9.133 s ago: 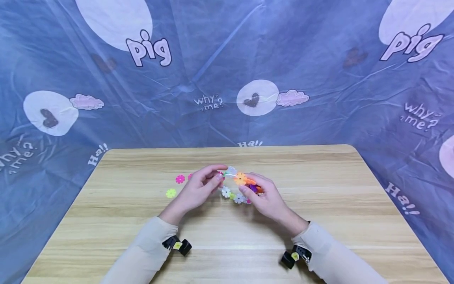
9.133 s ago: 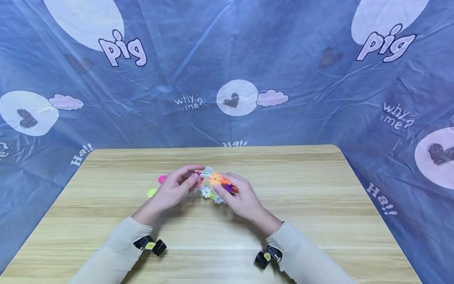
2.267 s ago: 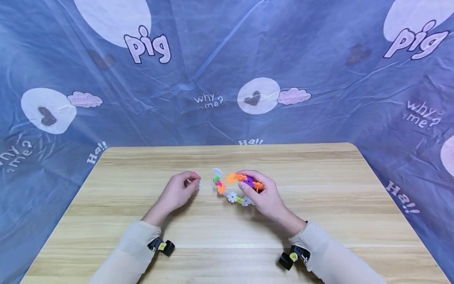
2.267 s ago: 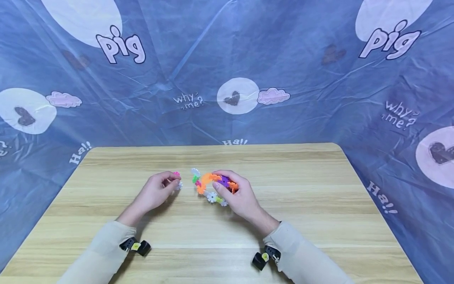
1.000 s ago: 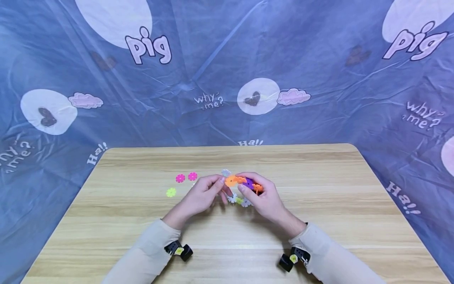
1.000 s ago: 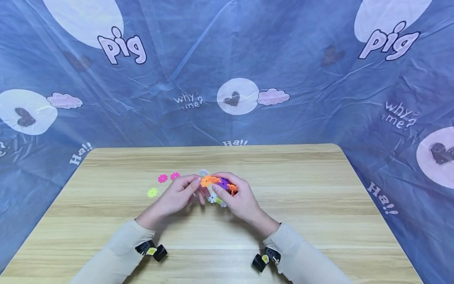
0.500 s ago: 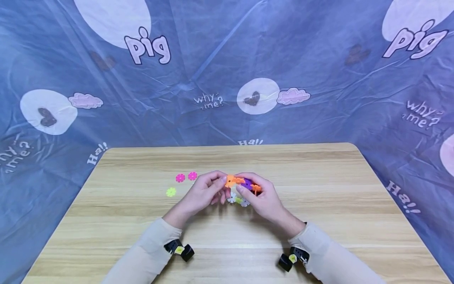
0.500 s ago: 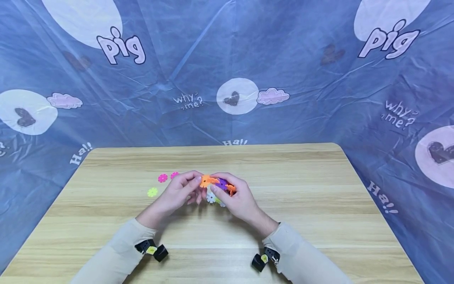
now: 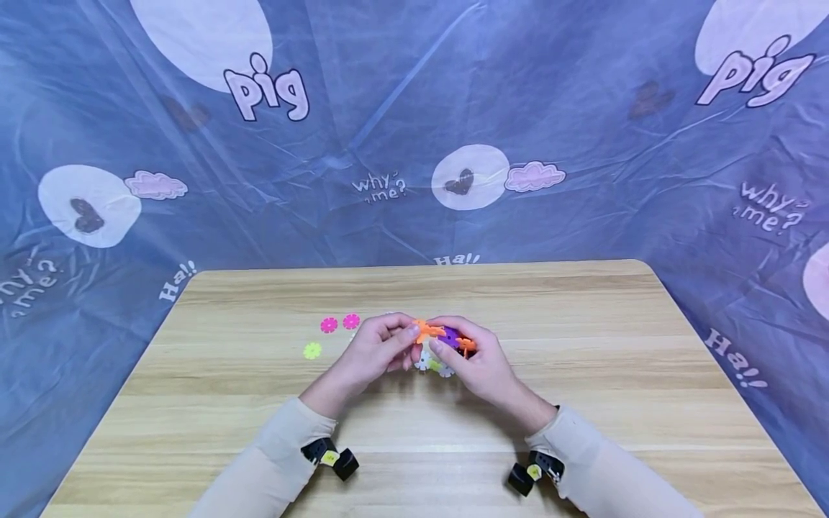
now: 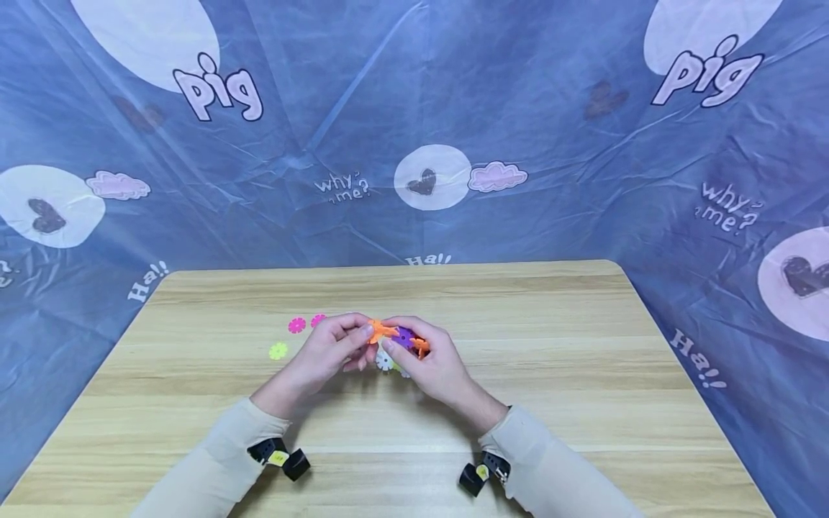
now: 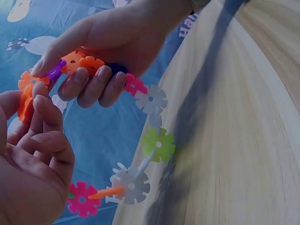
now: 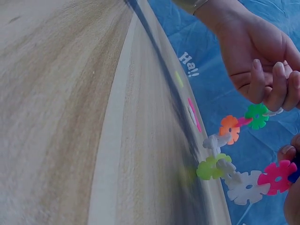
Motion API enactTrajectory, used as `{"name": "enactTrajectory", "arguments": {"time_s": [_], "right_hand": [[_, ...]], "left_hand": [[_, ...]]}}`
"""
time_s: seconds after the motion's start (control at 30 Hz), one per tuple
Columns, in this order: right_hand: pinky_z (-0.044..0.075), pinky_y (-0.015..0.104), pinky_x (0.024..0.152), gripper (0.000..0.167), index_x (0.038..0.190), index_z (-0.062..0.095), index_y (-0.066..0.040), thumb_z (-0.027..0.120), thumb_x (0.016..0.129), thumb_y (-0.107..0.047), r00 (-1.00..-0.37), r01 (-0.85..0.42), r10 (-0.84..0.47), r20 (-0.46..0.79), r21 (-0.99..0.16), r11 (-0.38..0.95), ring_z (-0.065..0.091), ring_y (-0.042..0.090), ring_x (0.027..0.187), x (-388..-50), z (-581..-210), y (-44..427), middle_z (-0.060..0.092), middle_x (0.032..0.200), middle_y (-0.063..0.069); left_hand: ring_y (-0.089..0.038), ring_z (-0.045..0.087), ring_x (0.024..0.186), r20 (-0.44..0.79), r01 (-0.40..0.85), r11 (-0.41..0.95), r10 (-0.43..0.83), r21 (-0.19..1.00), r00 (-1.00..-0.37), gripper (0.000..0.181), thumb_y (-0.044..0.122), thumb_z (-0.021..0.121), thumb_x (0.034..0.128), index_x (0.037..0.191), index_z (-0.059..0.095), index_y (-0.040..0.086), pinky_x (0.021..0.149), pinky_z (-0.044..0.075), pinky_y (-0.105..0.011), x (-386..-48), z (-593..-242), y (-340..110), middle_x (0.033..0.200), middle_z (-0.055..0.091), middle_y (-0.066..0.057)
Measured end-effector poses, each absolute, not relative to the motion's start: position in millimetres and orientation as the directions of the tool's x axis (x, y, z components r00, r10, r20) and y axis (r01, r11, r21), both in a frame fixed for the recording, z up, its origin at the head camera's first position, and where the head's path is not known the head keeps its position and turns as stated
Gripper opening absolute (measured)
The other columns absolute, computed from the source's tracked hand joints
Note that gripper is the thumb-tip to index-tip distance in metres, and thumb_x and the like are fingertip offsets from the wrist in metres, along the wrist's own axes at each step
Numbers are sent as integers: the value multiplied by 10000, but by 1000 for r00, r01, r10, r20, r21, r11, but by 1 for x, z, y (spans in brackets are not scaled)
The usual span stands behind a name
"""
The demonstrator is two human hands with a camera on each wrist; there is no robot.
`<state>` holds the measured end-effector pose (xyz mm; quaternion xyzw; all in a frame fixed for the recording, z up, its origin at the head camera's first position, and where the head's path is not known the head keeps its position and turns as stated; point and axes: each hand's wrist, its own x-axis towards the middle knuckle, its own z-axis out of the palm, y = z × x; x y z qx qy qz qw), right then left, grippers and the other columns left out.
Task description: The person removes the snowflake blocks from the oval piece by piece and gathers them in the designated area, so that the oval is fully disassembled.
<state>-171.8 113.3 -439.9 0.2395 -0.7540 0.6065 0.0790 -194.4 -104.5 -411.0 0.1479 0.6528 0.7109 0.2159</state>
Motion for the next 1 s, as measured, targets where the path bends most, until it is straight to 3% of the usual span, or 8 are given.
{"name": "enactTrajectory", "arguments": {"time_s": [0.47,0.67,0.83,1.0], "right_hand": [[620,279,703,304,1301,720,-52,712,1000,-12,-866,-461,-284,411,-876,141,688,94,868,-171,-442,114,759,1129,175],[625,279,709,304,1303,719,-54,709,1002,-16,-863,-462,-299,406,-875,146,690,96,878,-170,-442,114,755,1154,178],[620,274,706,308,1304,720,-51,714,998,-14,-863,-460,-308,400,-875,153,686,86,878,-169,-442,115,755,1157,173],[613,270,690,312,1304,721,-51,715,995,-8,-862,-456,-320,393,-878,148,677,80,856,-168,-442,115,756,1124,165]], "left_hand": [[-17,572,573,-5,-97,-158,497,983,-868,145,83,651,1066,945,712,134,540,471,-157,-195,-417,-107,686,694,77],[-8,517,539,78,1,-154,493,988,-867,111,57,643,1058,980,707,11,527,429,-164,-195,-420,-107,659,663,88],[-9,474,545,102,42,-125,526,991,-844,242,68,601,1084,1050,642,-168,535,398,-160,-194,-421,-108,654,610,91],[-22,445,528,77,-5,-141,566,990,-821,234,90,567,1106,1100,639,-133,510,365,-166,-192,-423,-110,636,563,93]]}}
